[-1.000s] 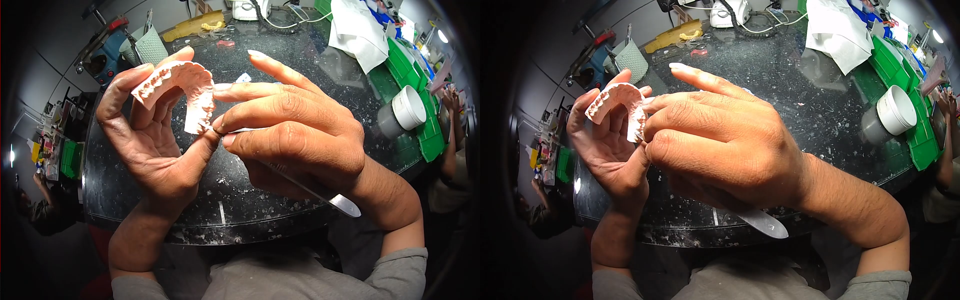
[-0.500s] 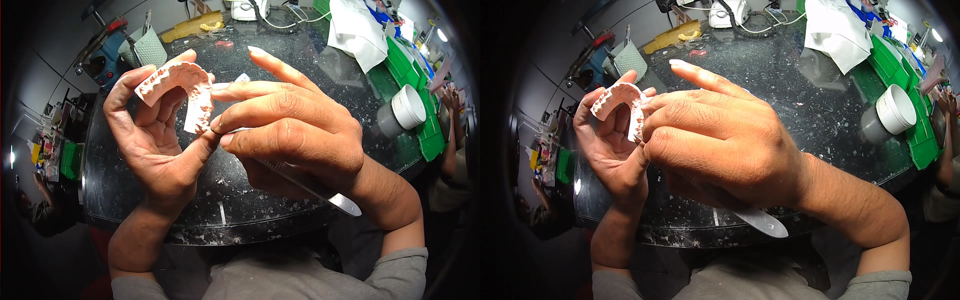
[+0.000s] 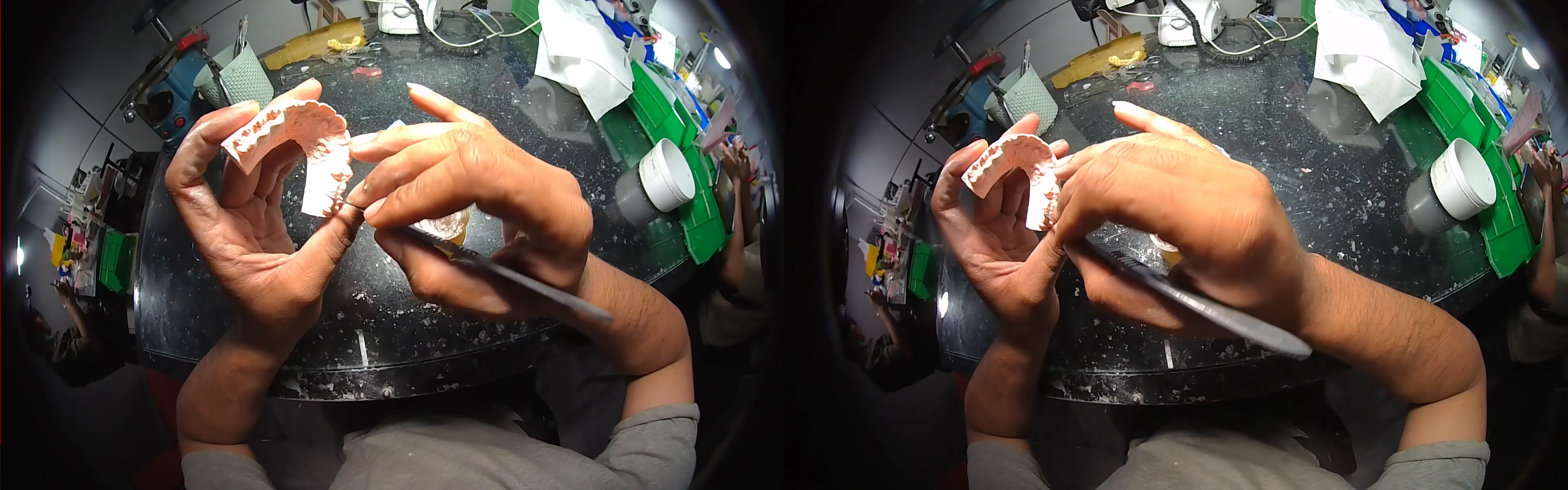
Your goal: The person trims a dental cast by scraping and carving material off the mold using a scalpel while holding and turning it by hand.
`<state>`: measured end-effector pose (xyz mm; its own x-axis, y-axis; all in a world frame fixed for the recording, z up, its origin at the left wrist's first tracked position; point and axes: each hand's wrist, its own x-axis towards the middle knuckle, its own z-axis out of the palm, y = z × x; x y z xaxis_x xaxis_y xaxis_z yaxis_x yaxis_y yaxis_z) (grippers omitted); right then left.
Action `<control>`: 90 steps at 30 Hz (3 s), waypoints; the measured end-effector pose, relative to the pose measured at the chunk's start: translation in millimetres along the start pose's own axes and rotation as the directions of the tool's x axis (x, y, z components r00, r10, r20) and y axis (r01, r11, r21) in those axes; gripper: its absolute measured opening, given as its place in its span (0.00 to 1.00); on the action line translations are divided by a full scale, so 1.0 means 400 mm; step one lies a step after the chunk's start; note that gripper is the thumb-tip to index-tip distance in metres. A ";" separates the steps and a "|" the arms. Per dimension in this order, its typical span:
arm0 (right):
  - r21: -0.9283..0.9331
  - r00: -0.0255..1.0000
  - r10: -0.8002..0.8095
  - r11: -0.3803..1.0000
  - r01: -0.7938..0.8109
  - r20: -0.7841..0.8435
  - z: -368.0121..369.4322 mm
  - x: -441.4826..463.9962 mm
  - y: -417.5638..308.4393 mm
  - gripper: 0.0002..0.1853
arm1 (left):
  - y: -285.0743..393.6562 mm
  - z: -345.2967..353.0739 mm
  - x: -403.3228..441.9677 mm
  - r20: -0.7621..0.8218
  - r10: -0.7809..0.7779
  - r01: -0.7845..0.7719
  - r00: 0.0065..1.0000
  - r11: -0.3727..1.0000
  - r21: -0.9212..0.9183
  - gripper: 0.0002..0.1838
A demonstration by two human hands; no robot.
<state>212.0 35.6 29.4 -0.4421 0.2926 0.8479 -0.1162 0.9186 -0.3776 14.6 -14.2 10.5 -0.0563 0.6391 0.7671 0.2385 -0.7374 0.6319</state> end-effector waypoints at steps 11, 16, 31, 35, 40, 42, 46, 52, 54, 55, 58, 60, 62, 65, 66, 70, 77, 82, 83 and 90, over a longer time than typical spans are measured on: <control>0.228 0.978 0.202 0.951 -0.209 0.055 -0.004 -0.011 0.002 0.08 | 0.000 0.000 0.002 0.032 0.002 -0.002 0.999 1.000 0.000 0.47; 0.242 0.975 0.215 0.944 -0.224 0.060 -0.002 -0.013 0.005 0.07 | 0.001 -0.003 0.003 0.044 -0.004 0.004 0.999 1.000 -0.002 0.46; 0.378 0.942 0.333 0.866 -0.326 0.048 0.003 -0.014 -0.005 0.05 | 0.004 0.000 0.005 0.063 0.013 -0.016 0.998 0.999 0.033 0.46; 0.369 0.939 0.341 0.870 -0.329 0.032 0.006 -0.016 -0.006 0.05 | 0.006 0.003 0.004 0.056 0.001 -0.004 0.998 0.999 0.039 0.46; 0.338 0.946 0.323 0.887 -0.316 0.036 0.004 -0.013 -0.008 0.05 | 0.003 0.000 0.004 0.057 0.012 -0.014 0.998 0.999 0.033 0.46; 0.352 0.941 0.336 0.877 -0.326 0.034 0.006 -0.015 -0.008 0.05 | 0.003 0.001 0.002 0.048 -0.005 0.003 0.999 0.999 0.044 0.46; 0.340 0.944 0.327 0.883 -0.323 0.049 0.002 -0.013 -0.007 0.06 | 0.002 0.002 0.002 0.040 0.000 -0.002 0.999 0.999 0.038 0.46; 0.334 0.940 0.340 0.884 -0.327 0.020 -0.003 -0.015 -0.006 0.08 | 0.006 0.003 0.006 0.074 -0.004 0.002 0.997 1.000 0.028 0.45; 0.308 0.948 0.317 0.902 -0.304 0.008 -0.003 -0.014 -0.005 0.09 | 0.005 0.003 0.005 0.072 -0.019 0.019 0.997 1.000 0.008 0.44; 0.303 0.954 0.300 0.909 -0.287 0.004 -0.002 -0.014 -0.003 0.10 | 0.006 0.003 0.005 0.071 -0.034 0.035 0.997 0.999 -0.007 0.43; 0.295 0.967 0.254 0.925 -0.238 -0.014 0.003 -0.015 0.002 0.13 | 0.008 0.005 0.005 0.067 -0.072 0.076 0.995 0.996 -0.056 0.43; 0.268 0.969 0.242 0.938 -0.222 -0.045 0.010 -0.015 0.000 0.13 | 0.004 0.006 0.005 0.058 -0.088 0.094 0.994 0.991 -0.096 0.42; 0.218 0.978 0.201 0.958 -0.186 -0.048 0.010 -0.014 0.002 0.13 | 0.005 0.006 0.006 0.056 -0.089 0.094 0.994 0.990 -0.108 0.43; 0.120 0.996 0.090 0.989 -0.089 -0.010 0.003 -0.010 0.011 0.14 | 0.003 0.006 0.007 0.055 -0.089 0.096 0.994 0.985 -0.144 0.43; 0.076 0.998 0.066 0.995 -0.065 -0.006 0.002 -0.009 0.010 0.14 | 0.002 0.005 0.006 0.056 -0.090 0.098 0.994 0.983 -0.158 0.43; -0.053 1.000 -0.004 0.999 0.003 -0.013 0.001 -0.005 0.002 0.15 | 0.001 0.003 0.007 0.074 -0.058 0.068 0.996 0.988 -0.136 0.43; -0.093 0.997 -0.075 0.993 0.077 0.019 -0.002 -0.003 -0.001 0.12 | -0.003 -0.006 0.008 0.093 0.015 -0.016 0.996 1.000 0.007 0.42; -0.096 0.997 -0.070 0.993 0.072 0.030 -0.003 -0.006 0.000 0.10 | -0.001 -0.008 0.009 0.099 0.029 -0.034 0.995 0.999 0.042 0.42; -0.097 0.997 -0.068 0.993 0.071 0.027 -0.002 -0.006 0.000 0.10 | 0.001 -0.008 0.008 0.093 0.025 -0.030 0.995 0.999 0.046 0.42; -0.111 0.998 -0.038 0.993 0.044 0.049 -0.006 -0.004 -0.008 0.10 | 0.000 -0.007 0.008 0.100 0.023 -0.027 0.995 0.999 0.036 0.42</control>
<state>215.2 33.0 30.2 -0.4801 0.2440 0.8426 -0.0358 0.9543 -0.2967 11.7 -12.8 13.2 0.0460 0.6405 0.7665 0.2750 -0.7458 0.6067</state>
